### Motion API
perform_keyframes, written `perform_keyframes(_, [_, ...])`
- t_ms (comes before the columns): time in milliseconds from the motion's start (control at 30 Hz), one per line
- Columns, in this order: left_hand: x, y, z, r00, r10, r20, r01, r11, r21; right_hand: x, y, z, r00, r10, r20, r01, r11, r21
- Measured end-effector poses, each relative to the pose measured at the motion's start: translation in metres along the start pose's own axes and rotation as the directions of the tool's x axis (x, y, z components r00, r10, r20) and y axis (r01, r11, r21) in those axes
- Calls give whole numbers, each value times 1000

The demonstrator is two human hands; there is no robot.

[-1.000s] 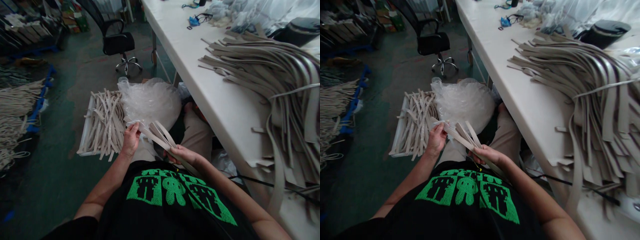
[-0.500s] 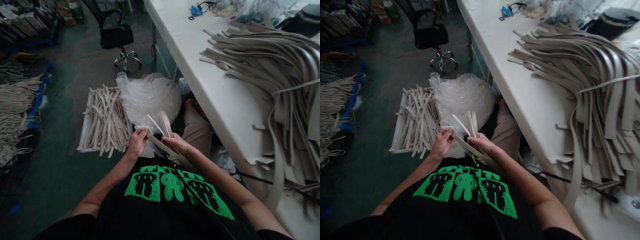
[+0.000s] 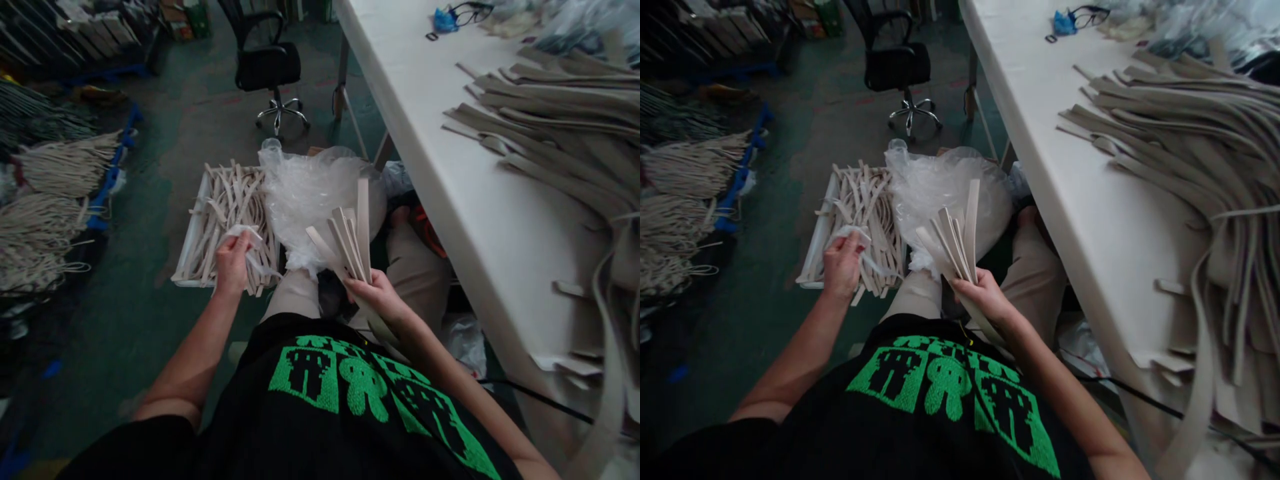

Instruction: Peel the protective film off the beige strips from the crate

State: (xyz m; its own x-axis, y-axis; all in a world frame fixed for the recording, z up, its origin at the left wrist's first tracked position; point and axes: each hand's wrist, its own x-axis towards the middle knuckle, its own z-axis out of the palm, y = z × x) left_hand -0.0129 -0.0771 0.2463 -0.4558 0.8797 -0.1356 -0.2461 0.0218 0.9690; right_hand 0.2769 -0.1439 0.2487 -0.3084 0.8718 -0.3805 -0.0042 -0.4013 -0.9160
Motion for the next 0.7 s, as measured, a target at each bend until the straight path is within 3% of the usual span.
perform_keyframes(67, [9, 16, -13, 999, 44, -5, -43, 996, 72, -8, -5, -3, 997, 37, 70, -36, 999, -6])
perform_keyframes(133, [5, 22, -17, 991, -114, 67, 109, 991, 78, -14, -10, -2, 983, 77, 165, -76, 997, -15])
perform_keyframes(233, [-13, 14, -12, 912, -386, 140, 384, 922, 43, -19, -14, 7, 949, 108, 295, -99, 994, -46])
perform_keyframes(333, [-27, -1, -8, 853, -494, 168, 502, 865, -8, -18, -12, 14, 926, 140, 350, -115, 989, -92])
perform_keyframes(500, [-34, -13, -9, 804, -546, 234, 567, 823, -28, -11, -8, 16, 927, 165, 337, -118, 981, -156])
perform_keyframes(700, [-32, -12, -13, 820, -524, 230, 536, 844, 10, -7, -5, 19, 941, 153, 303, -82, 969, -233])
